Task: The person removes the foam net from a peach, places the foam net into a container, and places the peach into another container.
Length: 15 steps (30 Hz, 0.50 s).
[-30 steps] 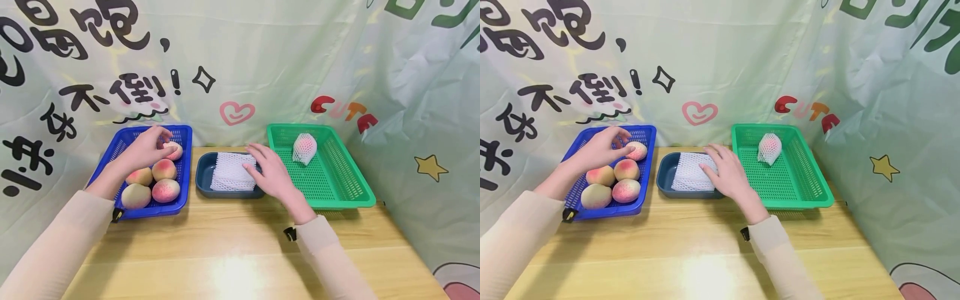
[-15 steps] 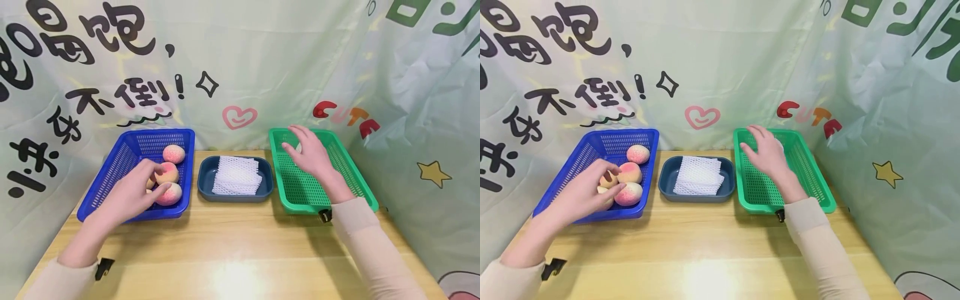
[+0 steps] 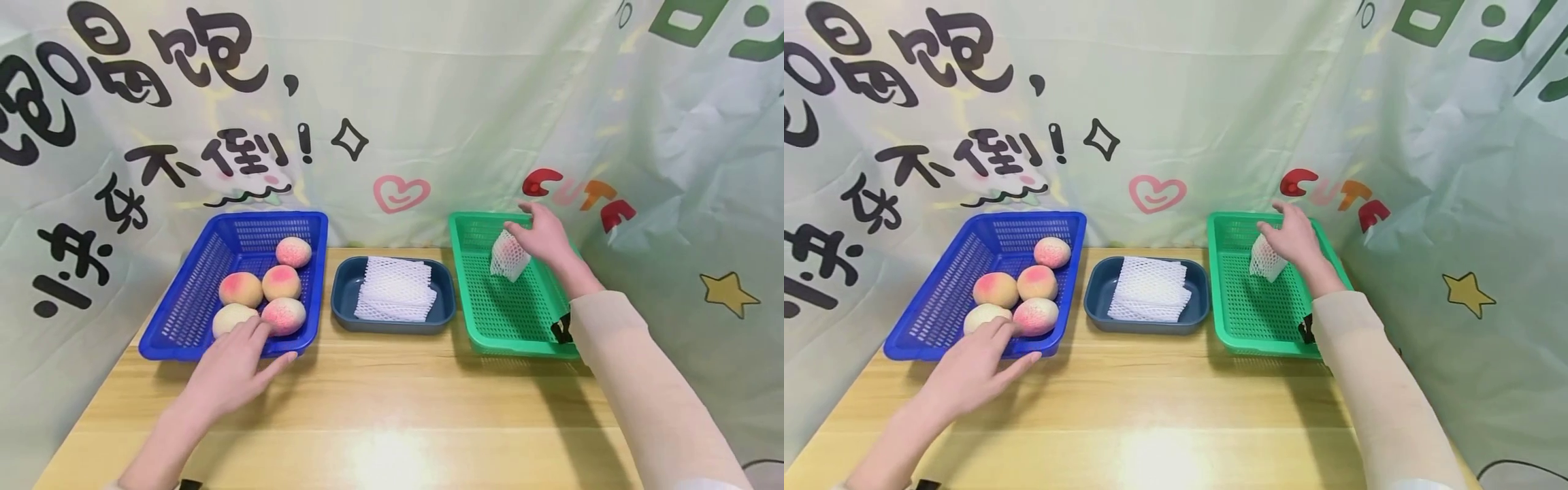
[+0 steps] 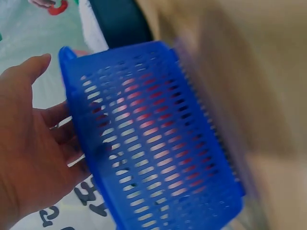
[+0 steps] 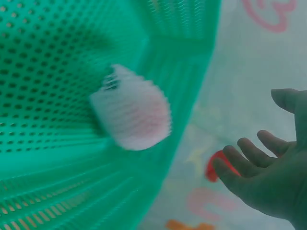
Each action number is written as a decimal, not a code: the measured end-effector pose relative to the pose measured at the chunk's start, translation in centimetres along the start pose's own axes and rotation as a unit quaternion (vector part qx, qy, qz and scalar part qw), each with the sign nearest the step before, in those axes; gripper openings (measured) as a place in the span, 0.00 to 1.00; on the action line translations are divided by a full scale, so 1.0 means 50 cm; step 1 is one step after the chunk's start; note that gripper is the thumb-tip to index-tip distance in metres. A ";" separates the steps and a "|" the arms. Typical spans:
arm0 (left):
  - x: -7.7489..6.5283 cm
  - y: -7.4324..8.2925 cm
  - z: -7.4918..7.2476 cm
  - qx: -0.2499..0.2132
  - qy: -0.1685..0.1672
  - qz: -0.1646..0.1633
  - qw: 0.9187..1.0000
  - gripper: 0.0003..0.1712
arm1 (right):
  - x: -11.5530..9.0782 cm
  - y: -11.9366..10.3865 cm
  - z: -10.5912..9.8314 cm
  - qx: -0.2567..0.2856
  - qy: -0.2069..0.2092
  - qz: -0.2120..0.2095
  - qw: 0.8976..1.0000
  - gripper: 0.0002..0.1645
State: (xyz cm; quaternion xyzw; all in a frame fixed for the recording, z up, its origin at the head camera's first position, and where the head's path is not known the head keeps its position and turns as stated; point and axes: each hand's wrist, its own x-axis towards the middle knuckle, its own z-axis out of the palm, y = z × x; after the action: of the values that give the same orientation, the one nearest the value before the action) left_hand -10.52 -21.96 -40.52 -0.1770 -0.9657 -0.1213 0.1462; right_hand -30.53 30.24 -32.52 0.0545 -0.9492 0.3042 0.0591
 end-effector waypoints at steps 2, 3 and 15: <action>-0.004 0.000 0.011 0.009 -0.009 -0.005 1.000 0.28 | 0.016 0.024 0.003 0.010 0.002 0.025 1.000 0.45; -0.006 0.000 0.016 0.014 -0.012 -0.007 1.000 0.27 | 0.023 0.035 0.006 0.011 0.001 0.036 0.999 0.45; -0.018 0.000 0.056 0.060 0.017 -0.016 0.998 0.24 | 0.077 0.114 0.042 0.023 -0.049 0.129 0.990 0.51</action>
State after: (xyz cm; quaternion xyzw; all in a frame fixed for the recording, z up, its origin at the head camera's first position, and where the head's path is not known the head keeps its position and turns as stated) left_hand -10.37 -21.43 -43.41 -0.1506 -0.9713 -0.0687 0.1708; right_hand -35.30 33.35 -36.90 -0.0520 -0.9428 0.3282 -0.0283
